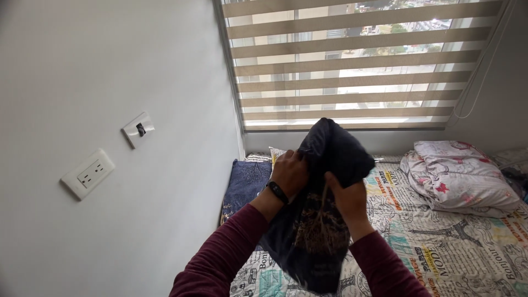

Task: Folding and smoothing out various decorative pillowcases on a bed.

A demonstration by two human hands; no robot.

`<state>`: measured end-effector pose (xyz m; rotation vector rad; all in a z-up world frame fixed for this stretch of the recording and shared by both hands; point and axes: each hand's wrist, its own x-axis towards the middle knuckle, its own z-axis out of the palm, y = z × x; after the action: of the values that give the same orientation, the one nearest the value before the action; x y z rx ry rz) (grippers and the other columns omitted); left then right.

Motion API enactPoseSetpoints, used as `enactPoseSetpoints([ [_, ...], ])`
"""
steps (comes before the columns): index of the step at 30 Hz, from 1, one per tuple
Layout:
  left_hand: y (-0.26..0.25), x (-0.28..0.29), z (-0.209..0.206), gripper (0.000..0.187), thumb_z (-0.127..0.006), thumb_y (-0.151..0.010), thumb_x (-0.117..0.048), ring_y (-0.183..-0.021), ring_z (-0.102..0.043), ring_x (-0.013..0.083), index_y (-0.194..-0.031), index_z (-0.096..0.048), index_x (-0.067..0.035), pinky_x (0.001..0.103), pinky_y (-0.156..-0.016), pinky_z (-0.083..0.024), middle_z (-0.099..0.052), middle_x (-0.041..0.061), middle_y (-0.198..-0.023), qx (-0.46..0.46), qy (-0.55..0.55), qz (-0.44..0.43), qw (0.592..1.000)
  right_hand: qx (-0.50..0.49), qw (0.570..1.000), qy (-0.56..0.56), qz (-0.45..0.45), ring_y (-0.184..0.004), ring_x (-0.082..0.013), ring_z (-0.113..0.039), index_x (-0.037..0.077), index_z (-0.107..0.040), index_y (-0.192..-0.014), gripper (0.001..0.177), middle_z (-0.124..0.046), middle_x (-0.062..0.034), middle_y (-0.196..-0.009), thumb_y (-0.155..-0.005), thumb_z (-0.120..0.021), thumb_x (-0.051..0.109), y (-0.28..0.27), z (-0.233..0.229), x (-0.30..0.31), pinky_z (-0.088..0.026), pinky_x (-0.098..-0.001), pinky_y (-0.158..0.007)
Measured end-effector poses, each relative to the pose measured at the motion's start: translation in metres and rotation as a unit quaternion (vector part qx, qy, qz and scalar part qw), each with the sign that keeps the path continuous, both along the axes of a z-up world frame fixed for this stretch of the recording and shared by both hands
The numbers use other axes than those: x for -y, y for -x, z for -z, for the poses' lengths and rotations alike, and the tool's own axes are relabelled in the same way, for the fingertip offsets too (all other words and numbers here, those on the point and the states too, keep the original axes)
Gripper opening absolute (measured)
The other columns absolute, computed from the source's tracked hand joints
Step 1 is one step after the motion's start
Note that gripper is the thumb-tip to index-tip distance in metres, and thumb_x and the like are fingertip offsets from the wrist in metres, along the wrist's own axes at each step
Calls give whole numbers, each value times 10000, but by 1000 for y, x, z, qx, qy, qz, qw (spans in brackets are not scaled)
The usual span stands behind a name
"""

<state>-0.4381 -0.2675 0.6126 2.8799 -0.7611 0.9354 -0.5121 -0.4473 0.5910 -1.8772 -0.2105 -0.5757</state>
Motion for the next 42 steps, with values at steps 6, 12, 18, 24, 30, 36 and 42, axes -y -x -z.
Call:
enactPoseSetpoints([
  [6, 31, -21, -40, 165, -661, -907, -106, -1076, -661, 318, -1067, -657, -66, 434, -856, -593, -680, 127, -1133, 185, 140, 181, 956, 26, 962, -272, -22, -1146, -222, -660, -12, -597, -1355, 447, -684, -106, -1279, -1012, -677, 263, -16, -7, 9, -538, -335, -979],
  [12, -5, -92, -41, 315, -710, -925, -183, -921, -773, 285, -1153, -716, 35, 364, -792, -620, -796, 152, -1050, -134, 641, 120, 746, 50, 856, -512, -54, -1175, -209, -655, 64, -585, -1332, 387, -693, -30, -1252, -981, -643, 215, -24, -24, 27, -566, -347, -1002],
  [18, -21, -112, 15, 337, -812, -876, -85, -948, -705, 218, -1156, -702, 67, 350, -848, -587, -750, 140, -1094, -259, 691, 195, 646, 49, 981, -185, -12, -1165, -235, -638, -5, -680, -1230, 271, -700, -116, -1241, -985, -733, 97, -29, -19, 30, -479, -350, -1049],
  [24, -19, -117, 46, 311, -739, -913, -93, -1019, -689, 178, -1204, -687, 2, 333, -916, -552, -742, 73, -1130, -249, 772, 210, 546, 49, 938, -344, 6, -1018, -208, -704, 15, -676, -1152, 235, -736, -79, -1143, -925, -736, 28, -21, -29, 32, -576, -340, -937],
  [30, -39, -129, 42, 657, -708, -942, -119, -1337, -586, 324, -1505, -406, 31, 398, -1156, -461, -565, 212, -1429, 32, 655, -74, 751, 86, 947, -302, -69, -1043, -201, -697, 17, -694, -1182, 243, -734, -88, -1158, -945, -725, 66, -17, -23, 26, -559, -351, -968],
  [36, 35, -51, -37, 822, -910, -663, -357, -1143, -611, 372, -1304, -582, 36, 460, -1003, -502, -645, 252, -1222, -122, 267, 211, 932, 41, 987, -53, -146, -1057, -213, -722, 36, -747, -1148, 307, -759, -90, -1142, -845, -799, 57, -19, -7, 4, -578, -370, -960],
  [42, 4, -66, -14, 245, -794, -850, -97, -880, -736, 135, -1080, -733, -38, 288, -807, -594, -785, 59, -962, -192, 537, 240, 786, -48, 990, 112, -71, -1223, -287, -589, 179, -395, -1523, 1101, -562, -148, -1404, -579, -957, 261, -4, -3, 64, -519, -438, -970],
])
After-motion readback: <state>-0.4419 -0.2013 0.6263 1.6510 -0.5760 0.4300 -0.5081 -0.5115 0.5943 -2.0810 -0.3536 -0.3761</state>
